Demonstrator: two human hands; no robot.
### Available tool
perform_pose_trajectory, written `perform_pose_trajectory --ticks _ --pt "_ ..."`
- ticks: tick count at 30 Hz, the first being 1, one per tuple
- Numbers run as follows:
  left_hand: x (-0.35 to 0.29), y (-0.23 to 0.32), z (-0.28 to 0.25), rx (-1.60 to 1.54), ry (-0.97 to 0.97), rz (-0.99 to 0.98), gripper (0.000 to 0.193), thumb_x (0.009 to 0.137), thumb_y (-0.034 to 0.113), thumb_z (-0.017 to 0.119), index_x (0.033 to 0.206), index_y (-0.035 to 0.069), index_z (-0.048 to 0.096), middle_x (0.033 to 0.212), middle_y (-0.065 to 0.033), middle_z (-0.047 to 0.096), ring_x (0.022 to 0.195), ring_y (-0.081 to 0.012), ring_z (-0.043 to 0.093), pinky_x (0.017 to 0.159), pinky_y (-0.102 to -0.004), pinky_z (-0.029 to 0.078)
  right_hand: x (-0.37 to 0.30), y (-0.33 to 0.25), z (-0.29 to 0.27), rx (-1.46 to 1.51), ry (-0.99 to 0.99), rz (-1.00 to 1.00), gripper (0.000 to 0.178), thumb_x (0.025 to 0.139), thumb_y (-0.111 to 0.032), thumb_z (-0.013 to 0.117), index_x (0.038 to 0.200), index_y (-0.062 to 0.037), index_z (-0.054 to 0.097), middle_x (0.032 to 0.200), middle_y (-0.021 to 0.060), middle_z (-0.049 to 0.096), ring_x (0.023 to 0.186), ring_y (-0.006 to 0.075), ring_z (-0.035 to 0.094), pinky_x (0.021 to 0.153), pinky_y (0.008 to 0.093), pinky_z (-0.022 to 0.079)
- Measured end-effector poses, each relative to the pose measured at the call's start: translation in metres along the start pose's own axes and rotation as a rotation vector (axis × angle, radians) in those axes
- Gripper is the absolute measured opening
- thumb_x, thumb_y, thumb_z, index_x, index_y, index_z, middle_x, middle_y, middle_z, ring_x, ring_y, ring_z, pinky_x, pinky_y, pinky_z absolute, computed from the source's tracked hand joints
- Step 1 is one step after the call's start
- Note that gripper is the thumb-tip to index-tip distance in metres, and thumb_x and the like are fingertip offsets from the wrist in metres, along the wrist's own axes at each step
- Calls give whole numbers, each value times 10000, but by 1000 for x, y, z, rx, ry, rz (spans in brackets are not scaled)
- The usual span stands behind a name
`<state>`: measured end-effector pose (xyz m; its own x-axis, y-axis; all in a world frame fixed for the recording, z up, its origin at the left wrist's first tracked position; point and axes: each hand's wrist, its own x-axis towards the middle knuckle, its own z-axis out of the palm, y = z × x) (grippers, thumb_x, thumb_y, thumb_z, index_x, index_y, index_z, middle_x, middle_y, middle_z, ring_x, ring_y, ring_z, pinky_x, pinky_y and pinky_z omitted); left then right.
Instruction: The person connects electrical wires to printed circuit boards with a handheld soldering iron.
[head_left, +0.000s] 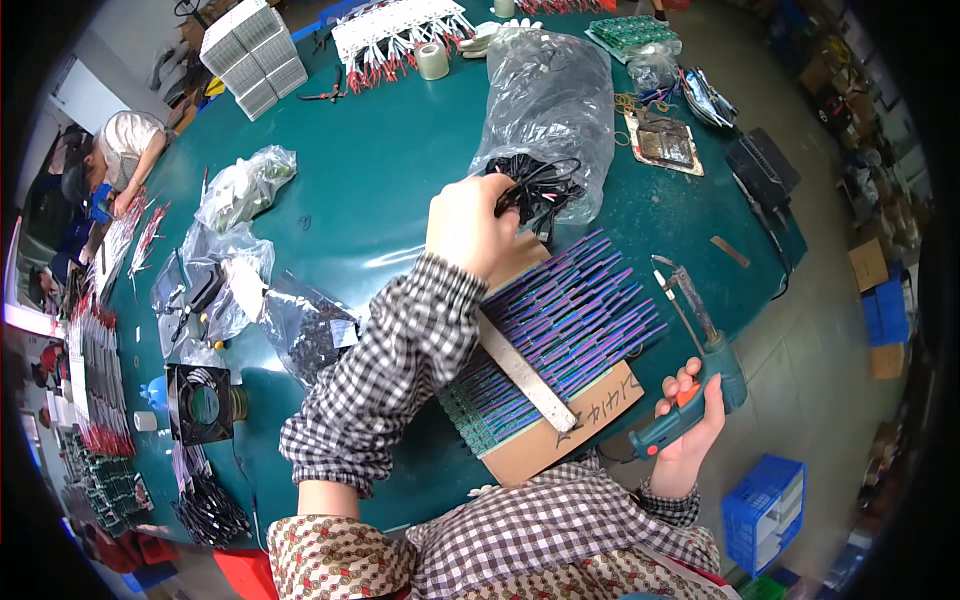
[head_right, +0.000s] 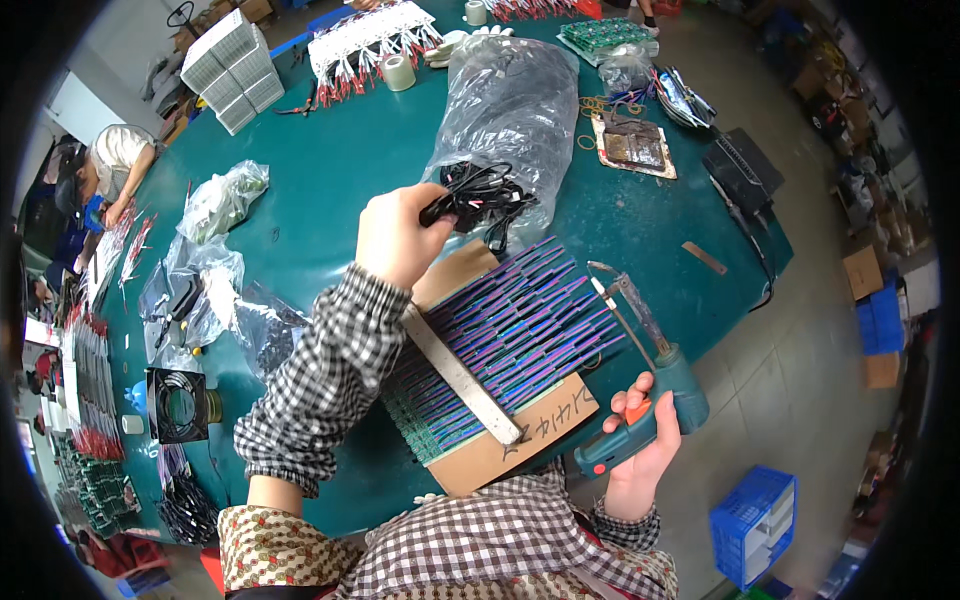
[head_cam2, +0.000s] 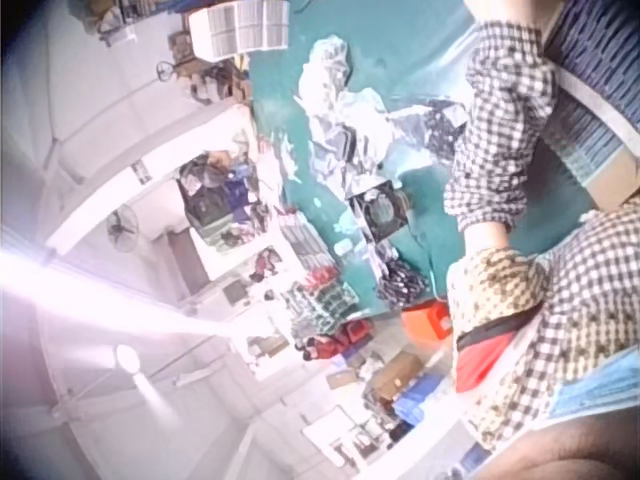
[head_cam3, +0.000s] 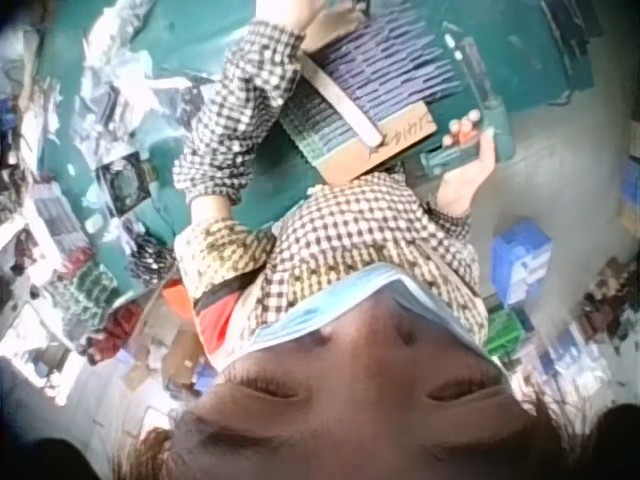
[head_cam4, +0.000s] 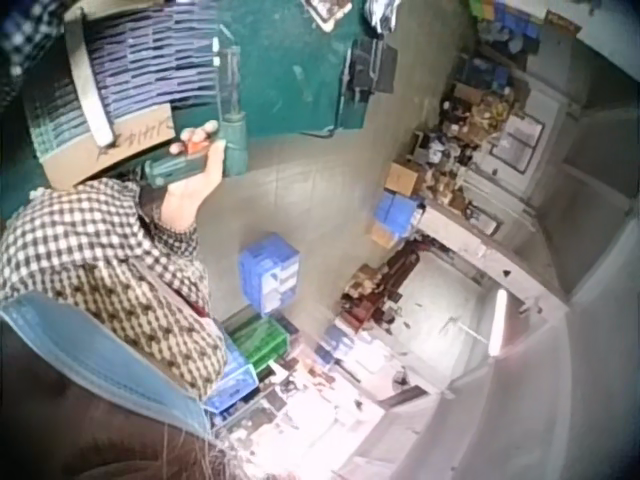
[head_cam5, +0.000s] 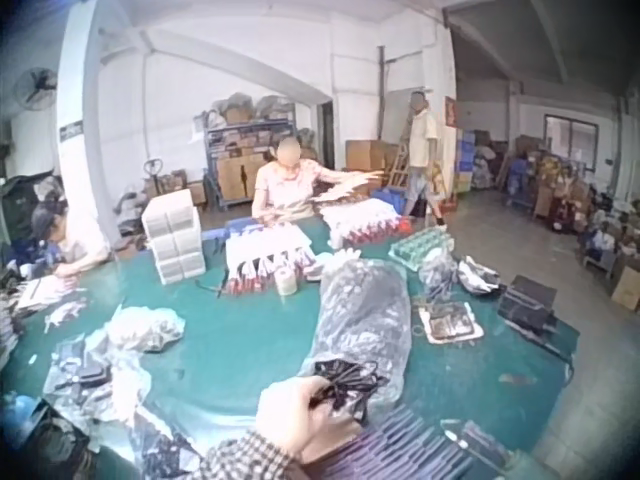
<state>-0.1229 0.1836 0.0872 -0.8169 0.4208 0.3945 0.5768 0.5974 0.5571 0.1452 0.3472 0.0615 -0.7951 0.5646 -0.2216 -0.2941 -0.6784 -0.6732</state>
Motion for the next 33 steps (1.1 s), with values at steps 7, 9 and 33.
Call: perform_pose_trajectory --ticks 7,9,33 --pt "-86 31 -12 -147 0 -88 237 689 125 635 915 60 612 817 -111 603 776 -263 582 665 -325 459 0 4 14 -19 -46 -14 304 871 -299 465 958 -8 452 740 42 485 737 156 511 506 242 512" --pt "-101 33 -14 -164 -18 -60 295 721 47 584 1015 69 589 966 -129 571 897 -272 547 750 -333 441 -2 7 20 -30 -62 -4 308 872 -301 463 961 -7 449 739 42 484 738 156 511 506 242 513" --pt "-102 36 -34 -1725 178 -584 283 863 90 497 1124 28 409 1052 -107 545 972 -229 554 759 -286 491 16 18 72 -310 -136 -170 333 864 -273 467 1067 -10 447 882 71 524 784 186 586 666 321 526"
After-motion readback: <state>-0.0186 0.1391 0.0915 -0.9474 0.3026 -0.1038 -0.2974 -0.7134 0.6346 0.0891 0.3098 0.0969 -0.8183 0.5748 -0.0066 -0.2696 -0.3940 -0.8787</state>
